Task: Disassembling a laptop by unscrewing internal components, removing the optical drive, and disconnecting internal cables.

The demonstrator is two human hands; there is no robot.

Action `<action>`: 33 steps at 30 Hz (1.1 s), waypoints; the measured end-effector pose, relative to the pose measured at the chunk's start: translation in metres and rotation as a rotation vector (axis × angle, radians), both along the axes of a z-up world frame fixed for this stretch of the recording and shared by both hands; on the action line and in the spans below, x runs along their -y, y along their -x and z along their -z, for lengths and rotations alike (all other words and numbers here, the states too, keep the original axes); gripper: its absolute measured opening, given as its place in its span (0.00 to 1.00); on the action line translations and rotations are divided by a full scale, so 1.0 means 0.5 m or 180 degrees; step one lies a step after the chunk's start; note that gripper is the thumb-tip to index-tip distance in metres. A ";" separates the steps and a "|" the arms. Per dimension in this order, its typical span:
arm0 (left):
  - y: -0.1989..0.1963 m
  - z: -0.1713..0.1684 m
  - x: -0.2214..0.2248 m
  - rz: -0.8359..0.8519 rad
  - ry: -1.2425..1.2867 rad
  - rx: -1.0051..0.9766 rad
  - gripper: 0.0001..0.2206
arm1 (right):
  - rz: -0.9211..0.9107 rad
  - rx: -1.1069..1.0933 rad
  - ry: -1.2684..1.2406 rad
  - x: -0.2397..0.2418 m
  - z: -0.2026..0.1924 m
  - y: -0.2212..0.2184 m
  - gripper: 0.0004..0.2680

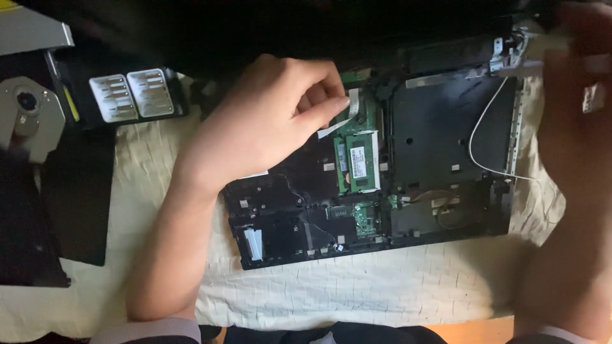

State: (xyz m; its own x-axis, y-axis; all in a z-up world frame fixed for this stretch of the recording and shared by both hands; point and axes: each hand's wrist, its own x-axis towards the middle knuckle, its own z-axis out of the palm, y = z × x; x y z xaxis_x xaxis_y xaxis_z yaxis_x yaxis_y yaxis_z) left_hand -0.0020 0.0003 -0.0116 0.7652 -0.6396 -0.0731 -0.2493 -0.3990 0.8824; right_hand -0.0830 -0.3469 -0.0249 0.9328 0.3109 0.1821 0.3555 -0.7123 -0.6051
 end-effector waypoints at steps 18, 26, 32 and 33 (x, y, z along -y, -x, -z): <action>-0.010 0.006 0.002 0.0110 -0.0094 -0.0038 0.04 | 0.0527 0.0057 0.0607 -0.039 -0.020 -0.018 0.08; -0.010 0.002 0.001 0.0075 -0.0069 -0.0087 0.04 | 0.0309 -0.0069 0.0425 -0.041 -0.024 -0.031 0.09; -0.011 0.003 0.000 0.0068 -0.0074 -0.0062 0.03 | 0.0393 0.0080 0.0761 -0.065 -0.038 -0.021 0.10; -0.011 0.004 0.001 0.0079 -0.0048 -0.0003 0.03 | 0.0343 0.0239 0.0865 -0.067 -0.040 -0.023 0.10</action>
State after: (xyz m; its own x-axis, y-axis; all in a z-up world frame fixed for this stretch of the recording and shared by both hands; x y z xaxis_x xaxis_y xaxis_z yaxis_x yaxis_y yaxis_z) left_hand 0.0034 -0.0002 -0.0136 0.7490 -0.6572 -0.0835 -0.2585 -0.4060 0.8766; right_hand -0.0714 -0.3134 -0.0049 0.9502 0.2576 0.1755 0.3056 -0.8807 -0.3620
